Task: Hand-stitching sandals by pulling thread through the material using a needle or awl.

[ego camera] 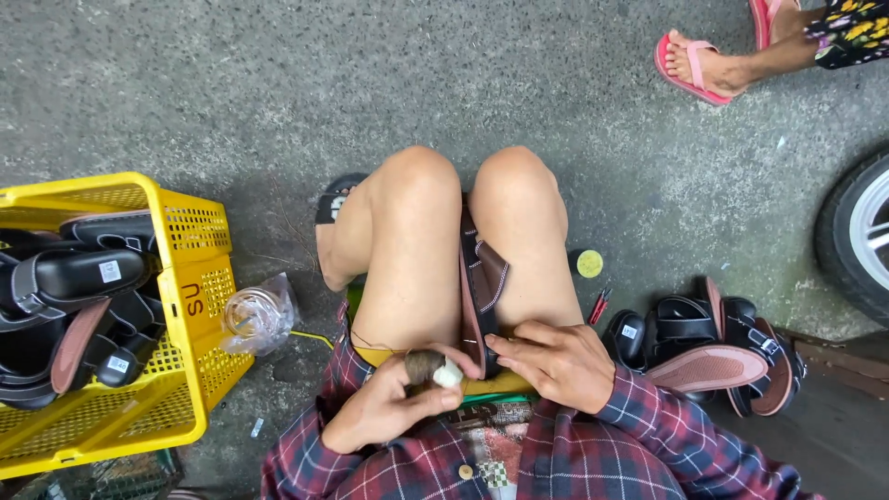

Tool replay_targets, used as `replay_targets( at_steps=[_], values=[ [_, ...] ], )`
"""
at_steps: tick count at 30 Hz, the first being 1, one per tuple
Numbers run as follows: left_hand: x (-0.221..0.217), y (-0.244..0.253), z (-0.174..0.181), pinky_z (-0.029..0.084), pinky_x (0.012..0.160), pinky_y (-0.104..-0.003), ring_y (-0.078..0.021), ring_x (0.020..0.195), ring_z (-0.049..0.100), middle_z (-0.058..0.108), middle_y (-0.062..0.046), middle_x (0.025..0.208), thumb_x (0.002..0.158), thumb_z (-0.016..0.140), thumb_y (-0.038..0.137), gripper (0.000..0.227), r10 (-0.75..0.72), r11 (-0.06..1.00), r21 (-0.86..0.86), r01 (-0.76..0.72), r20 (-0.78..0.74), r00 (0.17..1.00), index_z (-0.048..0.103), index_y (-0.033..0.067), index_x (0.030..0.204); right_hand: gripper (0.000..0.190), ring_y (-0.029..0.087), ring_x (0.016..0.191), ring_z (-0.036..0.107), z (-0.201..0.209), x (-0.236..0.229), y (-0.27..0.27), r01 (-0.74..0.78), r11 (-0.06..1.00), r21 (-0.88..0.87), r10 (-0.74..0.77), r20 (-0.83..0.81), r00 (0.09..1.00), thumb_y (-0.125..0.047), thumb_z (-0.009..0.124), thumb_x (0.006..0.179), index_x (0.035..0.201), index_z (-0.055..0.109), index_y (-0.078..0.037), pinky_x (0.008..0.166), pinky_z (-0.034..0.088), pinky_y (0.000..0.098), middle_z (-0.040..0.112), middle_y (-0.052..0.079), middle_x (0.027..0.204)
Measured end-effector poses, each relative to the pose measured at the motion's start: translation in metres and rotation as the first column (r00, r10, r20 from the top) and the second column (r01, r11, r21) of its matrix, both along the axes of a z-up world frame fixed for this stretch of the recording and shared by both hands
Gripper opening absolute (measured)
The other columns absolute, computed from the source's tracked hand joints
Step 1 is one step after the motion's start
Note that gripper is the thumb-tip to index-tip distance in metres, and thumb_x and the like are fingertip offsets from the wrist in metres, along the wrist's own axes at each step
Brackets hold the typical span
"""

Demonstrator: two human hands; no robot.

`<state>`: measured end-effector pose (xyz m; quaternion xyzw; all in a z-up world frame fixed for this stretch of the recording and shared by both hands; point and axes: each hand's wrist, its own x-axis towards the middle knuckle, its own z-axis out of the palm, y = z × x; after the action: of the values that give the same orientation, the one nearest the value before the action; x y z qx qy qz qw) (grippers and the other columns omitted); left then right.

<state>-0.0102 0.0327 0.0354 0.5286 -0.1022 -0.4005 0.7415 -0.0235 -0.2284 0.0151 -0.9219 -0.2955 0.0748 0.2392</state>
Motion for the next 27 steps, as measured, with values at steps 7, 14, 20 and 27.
replay_targets(
  at_steps=[7,14,20,27],
  values=[
    [-0.014,-0.026,-0.043,0.053,0.077,-0.023,-0.0086,0.08,0.063,0.069,0.0,0.084,0.087,0.066,0.011,0.004,0.287,0.926,0.204,-0.319,0.169,0.943,0.068,0.0065,0.086,0.025,0.012,0.059,0.057,-0.004,-0.001,-0.002,0.009,0.997,0.074,-0.012,0.047,0.999,-0.028,0.059,0.092,0.114,0.069,-0.022,0.045,0.049,0.0296,0.058,-0.004,0.085],
    [-0.017,-0.03,-0.048,0.055,0.081,-0.037,-0.0259,0.081,0.066,0.067,-0.011,0.086,0.087,0.06,0.004,0.01,0.058,0.861,0.424,-0.281,0.468,0.882,0.061,-0.0013,0.095,0.026,0.013,0.057,0.055,-0.006,-0.001,-0.002,0.023,0.995,0.098,-0.026,0.035,0.999,-0.027,0.062,0.09,0.114,0.069,-0.024,0.044,0.048,0.0314,0.058,-0.003,0.084],
    [-0.012,-0.034,-0.046,0.053,0.078,-0.036,-0.0235,0.091,0.067,0.07,-0.007,0.083,0.084,0.067,0.009,0.01,-0.025,0.858,0.48,-0.184,0.395,0.918,0.059,0.0048,0.089,0.041,0.011,0.072,0.046,0.004,0.005,-0.037,-0.201,0.959,-0.199,0.161,-0.2,0.966,-0.033,0.029,0.096,0.134,0.046,-0.032,0.027,0.044,0.0283,0.055,-0.007,0.104],
    [0.003,-0.015,-0.075,0.054,0.05,-0.038,-0.0203,0.07,0.069,0.073,-0.01,0.085,0.054,0.064,0.006,0.006,-0.432,0.573,0.569,-0.59,0.821,0.372,0.06,0.0086,0.05,0.042,0.011,0.031,0.057,0.019,0.002,-0.056,-0.155,0.987,-0.048,0.114,-0.471,0.875,-0.047,0.034,0.093,0.128,0.055,-0.033,0.031,0.058,0.0278,0.068,0.006,0.113]
  ],
)
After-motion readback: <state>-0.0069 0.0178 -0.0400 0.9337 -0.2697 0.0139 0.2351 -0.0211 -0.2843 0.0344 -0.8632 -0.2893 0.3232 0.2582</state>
